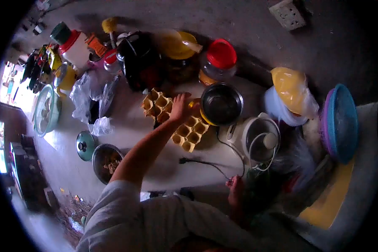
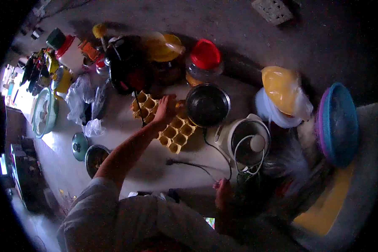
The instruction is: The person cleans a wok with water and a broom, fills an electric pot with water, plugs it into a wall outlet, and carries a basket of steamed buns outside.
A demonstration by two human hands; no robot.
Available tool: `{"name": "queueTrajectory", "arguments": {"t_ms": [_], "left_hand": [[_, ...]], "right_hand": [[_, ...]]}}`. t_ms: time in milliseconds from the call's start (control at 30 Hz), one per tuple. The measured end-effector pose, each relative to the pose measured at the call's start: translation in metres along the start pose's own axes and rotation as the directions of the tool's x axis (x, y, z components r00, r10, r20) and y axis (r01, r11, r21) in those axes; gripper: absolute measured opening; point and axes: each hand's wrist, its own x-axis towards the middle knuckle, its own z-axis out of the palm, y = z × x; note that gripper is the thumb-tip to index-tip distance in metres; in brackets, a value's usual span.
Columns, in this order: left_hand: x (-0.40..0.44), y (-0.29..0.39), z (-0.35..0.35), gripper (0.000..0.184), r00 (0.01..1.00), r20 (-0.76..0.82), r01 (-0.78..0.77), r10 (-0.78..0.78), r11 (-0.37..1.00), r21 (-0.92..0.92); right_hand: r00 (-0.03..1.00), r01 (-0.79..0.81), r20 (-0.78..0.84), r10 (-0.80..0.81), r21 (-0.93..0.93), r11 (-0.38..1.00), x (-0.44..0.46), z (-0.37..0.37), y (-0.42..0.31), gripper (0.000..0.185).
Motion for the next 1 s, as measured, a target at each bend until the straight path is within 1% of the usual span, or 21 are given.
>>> {"name": "queueTrajectory", "arguments": {"t_ms": [67, 100, 133, 167, 233, 267, 333, 367, 400, 467, 500, 533, 567, 667, 700, 767, 800, 833, 867, 933, 1000], "left_hand": [[-0.040, 0.016, -0.031, 0.053, 0.956, 0.284, -0.018, 0.080, 0.977, -0.215], [-0.065, 0.021, -0.039, 0.055, 0.885, 0.447, 0.022, 0.126, 0.950, -0.312], [-0.082, 0.038, -0.058, 0.057, 0.789, 0.591, 0.092, 0.167, 0.920, -0.382], [-0.102, 0.060, -0.078, 0.059, 0.643, 0.737, 0.016, 0.209, 0.958, -0.285], [-0.152, 0.067, -0.077, 0.045, 0.629, 0.613, -0.344, 0.478, 0.878, -0.332], [-0.160, 0.066, -0.078, 0.045, 0.633, 0.605, -0.349, 0.483, 0.876, -0.334], [-0.172, 0.063, -0.082, 0.026, 0.439, 0.761, 0.073, 0.478, 0.825, -0.561], [-0.162, 0.078, -0.107, 0.019, 0.472, 0.814, 0.126, 0.340, 0.887, -0.444], [-0.162, 0.081, -0.120, 0.019, 0.475, 0.809, 0.118, 0.348, 0.885, -0.450], [-0.161, 0.082, -0.146, 0.019, 0.803, 0.546, 0.002, 0.239, 0.915, -0.403], [-0.156, 0.084, -0.161, 0.019, 0.804, 0.540, -0.007, 0.248, 0.913, -0.408], [-0.146, 0.088, -0.179, 0.019, 0.775, 0.526, -0.226, 0.352, 0.930, -0.290], [-0.139, 0.093, -0.193, 0.019, 0.727, 0.524, -0.431, 0.444, 0.889, -0.156], [-0.132, 0.112, -0.213, 0.019, 0.641, 0.345, -0.663, 0.686, 0.721, -0.202], [-0.133, 0.120, -0.217, 0.019, 0.641, 0.342, -0.665, 0.687, 0.720, -0.198], [-0.137, 0.134, -0.221, 0.014, 0.410, 0.509, -0.837, 0.757, 0.534, -0.120], [-0.141, 0.138, -0.219, 0.014, 0.409, 0.509, -0.837, 0.757, 0.533, -0.120], [-0.146, 0.139, -0.213, 0.010, 0.324, 0.510, -0.889, 0.797, 0.440, -0.124], [-0.150, 0.137, -0.204, 0.007, 0.236, 0.510, -0.932, 0.827, 0.341, -0.123], [-0.159, 0.134, -0.191, 0.007, 0.258, 0.476, -0.957, 0.841, 0.291, 0.003], [-0.160, 0.139, -0.197, 0.013, 0.145, 0.627, -0.972, 0.765, 0.229, -0.055]], "right_hand": [[0.941, -0.099, 0.338, 0.036, 0.170, 0.980, -0.012, 0.002, -0.021, 0.029], [0.939, -0.099, 0.341, 0.037, 0.165, 0.981, -0.019, 0.006, -0.032, 0.029], [0.913, -0.205, 0.404, 0.051, 0.349, 0.914, -0.025, 0.013, -0.043, 0.029], [0.885, -0.310, 0.464, 0.047, 0.510, 0.802, -0.031, 0.018, -0.053, 0.030], [0.842, -0.381, 0.539, 0.013, 0.579, 0.721, -0.041, 0.026, -0.078, 0.030], [0.793, -0.460, 0.609, -0.030, 0.629, 0.627, -0.045, 0.031, -0.088, 0.031], [0.806, -0.492, 0.592, -0.015, 0.683, 0.540, -0.052, 0.042, -0.100, 0.030], [0.817, -0.521, 0.577, 0.011, 0.730, 0.441, -0.058, 0.042, -0.102, 0.030], [0.819, -0.515, 0.573, 0.002, 0.733, 0.444, -0.061, 0.038, -0.098, 0.030], [0.799, -0.400, 0.584, 0.144, 0.337, 0.852, -0.064, 0.032, -0.088, 0.031], [0.761, -0.226, 0.617, 0.201, -0.038, 0.973, -0.071, 0.017, -0.093, 0.035], [0.765, -0.215, 0.616, 0.189, -0.034, 0.976, -0.074, 0.012, -0.098, 0.035], [0.773, -0.066, 0.623, 0.119, -0.107, 0.992, -0.075, 0.008, -0.103, 0.035], [0.739, 0.353, 0.670, -0.068, -0.299, 0.887, -0.084, 0.009, -0.117, 0.035], [0.710, 0.480, 0.693, -0.123, -0.349, 0.805, -0.088, 0.011, -0.123, 0.036], [0.656, 0.438, 0.683, -0.320, 0.001, 0.899, -0.109, 0.041, -0.152, 0.031], [0.588, 0.491, 0.723, -0.363, 0.038, 0.870, -0.116, 0.057, -0.162, 0.031], [0.515, 0.539, 0.757, -0.402, 0.079, 0.839, -0.124, 0.070, -0.168, 0.032], [0.513, 0.539, 0.757, -0.404, 0.082, 0.838, -0.131, 0.081, -0.173, 0.032], [0.495, 0.206, 0.857, -0.145, 0.047, 0.977, -0.143, 0.101, -0.177, 0.031], [0.449, 0.212, 0.862, -0.235, 0.153, 0.965, -0.136, 0.109, -0.162, 0.030]]}}
